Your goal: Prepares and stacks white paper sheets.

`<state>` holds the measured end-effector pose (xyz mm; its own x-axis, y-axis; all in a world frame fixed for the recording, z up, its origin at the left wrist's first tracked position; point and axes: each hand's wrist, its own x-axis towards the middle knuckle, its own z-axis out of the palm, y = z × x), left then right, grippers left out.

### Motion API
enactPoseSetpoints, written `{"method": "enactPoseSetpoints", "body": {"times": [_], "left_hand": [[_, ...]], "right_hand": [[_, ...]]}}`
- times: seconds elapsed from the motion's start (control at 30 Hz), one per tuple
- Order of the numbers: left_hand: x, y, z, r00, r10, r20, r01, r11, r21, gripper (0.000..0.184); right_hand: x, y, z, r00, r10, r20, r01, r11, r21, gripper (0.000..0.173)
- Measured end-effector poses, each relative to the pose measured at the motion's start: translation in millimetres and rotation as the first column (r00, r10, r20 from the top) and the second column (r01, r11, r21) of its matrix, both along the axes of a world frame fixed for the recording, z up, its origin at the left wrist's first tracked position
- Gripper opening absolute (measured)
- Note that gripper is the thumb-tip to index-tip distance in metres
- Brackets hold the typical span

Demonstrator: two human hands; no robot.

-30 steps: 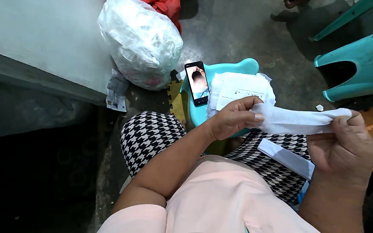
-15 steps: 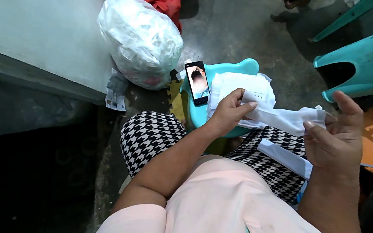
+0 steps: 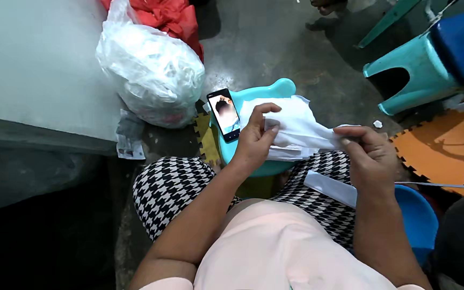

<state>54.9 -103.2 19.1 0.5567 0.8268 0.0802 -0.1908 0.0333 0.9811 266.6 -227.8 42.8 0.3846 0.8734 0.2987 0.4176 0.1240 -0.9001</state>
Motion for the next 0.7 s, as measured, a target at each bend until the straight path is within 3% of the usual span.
{"method": "enactPoseSetpoints", "body": {"times": [0.1, 0.2, 0.43, 0.7], "left_hand": [[-5.4, 5.3, 1.9, 0.994, 0.030, -0.104, -0.015, 0.989, 0.144, 0.024], [-12.9, 9.1, 6.2, 0.979, 0.065, -0.192, -0.031, 0.984, 0.174, 0.019], [-31.2, 21.7, 7.8, 0.864, 0.065, -0.500, 0.054, 0.974, 0.220, 0.025], [-21.5, 60.0, 15.3, 0.752, 0.109, -0.650, 0.107, 0.953, 0.284, 0.032]], "right_hand": [[0.7, 6.3, -0.9, 0.999, -0.014, -0.035, 0.014, 1.000, 0.014, 0.022], [0.1, 13.6, 0.8, 1.000, -0.024, 0.015, 0.025, 0.998, -0.054, 0.025], [-1.7, 41.1, -2.2, 0.985, 0.112, 0.129, -0.056, 0.923, -0.380, 0.028], [5.5, 86.2, 1.6, 0.948, 0.174, 0.266, -0.059, 0.919, -0.390, 0.032]]}}
